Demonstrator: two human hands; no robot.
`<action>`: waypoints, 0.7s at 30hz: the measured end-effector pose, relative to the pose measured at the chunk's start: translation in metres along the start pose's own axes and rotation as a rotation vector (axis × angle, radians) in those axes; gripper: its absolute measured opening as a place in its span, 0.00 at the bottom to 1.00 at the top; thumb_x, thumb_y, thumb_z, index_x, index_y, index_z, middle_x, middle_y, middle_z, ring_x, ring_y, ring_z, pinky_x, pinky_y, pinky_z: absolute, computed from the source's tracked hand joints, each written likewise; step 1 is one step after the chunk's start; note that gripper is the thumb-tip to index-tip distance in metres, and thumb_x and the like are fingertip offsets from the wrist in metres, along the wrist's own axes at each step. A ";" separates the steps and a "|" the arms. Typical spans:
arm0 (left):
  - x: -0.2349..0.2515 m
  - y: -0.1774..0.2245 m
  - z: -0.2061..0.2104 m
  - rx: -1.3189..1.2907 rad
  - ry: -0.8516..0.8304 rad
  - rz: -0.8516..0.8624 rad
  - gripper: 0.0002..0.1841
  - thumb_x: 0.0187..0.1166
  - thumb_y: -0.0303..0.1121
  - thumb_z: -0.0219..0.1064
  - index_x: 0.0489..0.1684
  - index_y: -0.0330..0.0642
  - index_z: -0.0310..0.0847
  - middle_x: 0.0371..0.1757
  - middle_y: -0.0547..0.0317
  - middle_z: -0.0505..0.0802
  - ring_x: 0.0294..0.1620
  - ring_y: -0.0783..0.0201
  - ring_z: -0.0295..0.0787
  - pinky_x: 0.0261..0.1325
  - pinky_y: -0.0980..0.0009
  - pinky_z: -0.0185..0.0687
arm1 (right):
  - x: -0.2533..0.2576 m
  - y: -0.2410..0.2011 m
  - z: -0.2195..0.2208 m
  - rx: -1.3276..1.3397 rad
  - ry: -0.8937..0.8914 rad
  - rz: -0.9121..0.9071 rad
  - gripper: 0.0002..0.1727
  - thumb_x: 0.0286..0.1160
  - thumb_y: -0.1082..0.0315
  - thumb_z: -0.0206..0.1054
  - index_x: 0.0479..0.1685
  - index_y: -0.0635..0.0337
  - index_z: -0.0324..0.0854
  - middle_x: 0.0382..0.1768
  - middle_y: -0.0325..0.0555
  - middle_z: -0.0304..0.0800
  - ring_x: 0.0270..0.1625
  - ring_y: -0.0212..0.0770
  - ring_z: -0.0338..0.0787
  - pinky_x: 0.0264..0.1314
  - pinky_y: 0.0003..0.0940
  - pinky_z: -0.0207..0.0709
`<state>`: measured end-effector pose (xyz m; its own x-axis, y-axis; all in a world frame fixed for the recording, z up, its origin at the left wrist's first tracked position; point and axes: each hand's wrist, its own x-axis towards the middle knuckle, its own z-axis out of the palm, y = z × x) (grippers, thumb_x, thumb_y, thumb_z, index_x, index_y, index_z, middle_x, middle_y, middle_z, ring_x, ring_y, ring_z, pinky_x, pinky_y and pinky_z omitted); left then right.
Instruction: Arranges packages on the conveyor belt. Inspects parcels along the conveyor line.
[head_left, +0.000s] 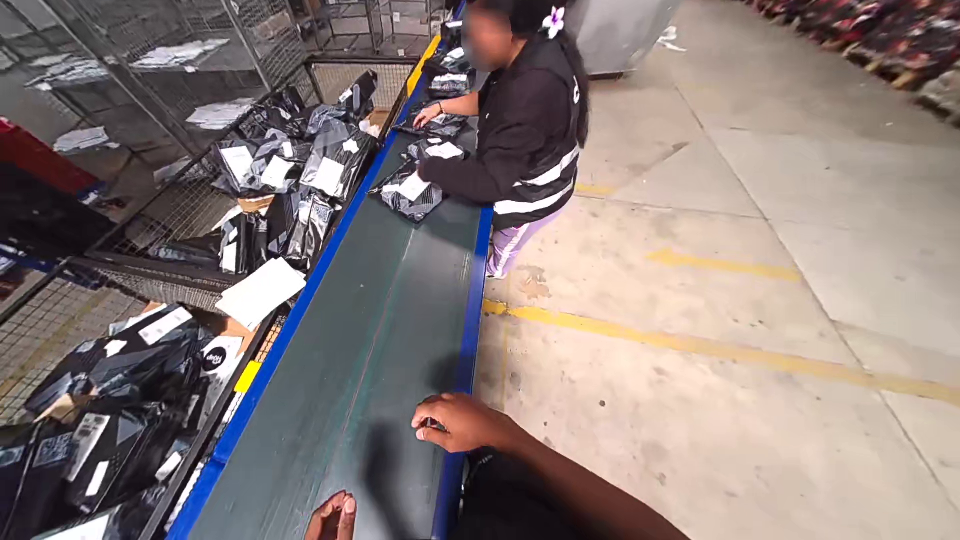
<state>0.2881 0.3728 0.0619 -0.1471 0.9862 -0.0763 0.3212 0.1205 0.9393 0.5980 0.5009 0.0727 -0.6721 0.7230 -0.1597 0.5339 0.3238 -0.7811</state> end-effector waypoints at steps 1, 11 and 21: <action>-0.008 0.000 0.005 -0.001 -0.010 -0.012 0.17 0.82 0.30 0.69 0.58 0.22 0.80 0.48 0.43 0.93 0.45 0.61 0.94 0.56 0.60 0.92 | -0.003 -0.003 0.005 -0.002 -0.019 0.001 0.17 0.88 0.53 0.59 0.61 0.50 0.86 0.55 0.43 0.93 0.60 0.44 0.91 0.66 0.54 0.82; -0.048 -0.009 0.008 -0.040 0.025 -0.104 0.15 0.78 0.29 0.71 0.57 0.28 0.83 0.48 0.50 0.95 0.43 0.64 0.94 0.52 0.66 0.93 | -0.006 -0.011 0.002 -0.085 -0.079 -0.020 0.17 0.87 0.52 0.60 0.60 0.49 0.86 0.56 0.42 0.92 0.60 0.44 0.91 0.64 0.54 0.83; -0.052 -0.014 0.010 -0.014 0.005 -0.180 0.17 0.78 0.38 0.72 0.58 0.36 0.86 0.52 0.53 0.95 0.47 0.62 0.96 0.51 0.65 0.95 | -0.001 -0.015 0.023 -0.104 -0.241 0.014 0.20 0.87 0.50 0.60 0.66 0.50 0.83 0.59 0.46 0.90 0.62 0.47 0.89 0.65 0.55 0.82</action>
<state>0.3001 0.3204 0.0493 -0.2060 0.9482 -0.2420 0.2763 0.2936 0.9151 0.5791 0.4815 0.0706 -0.7604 0.5657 -0.3190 0.5855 0.3846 -0.7136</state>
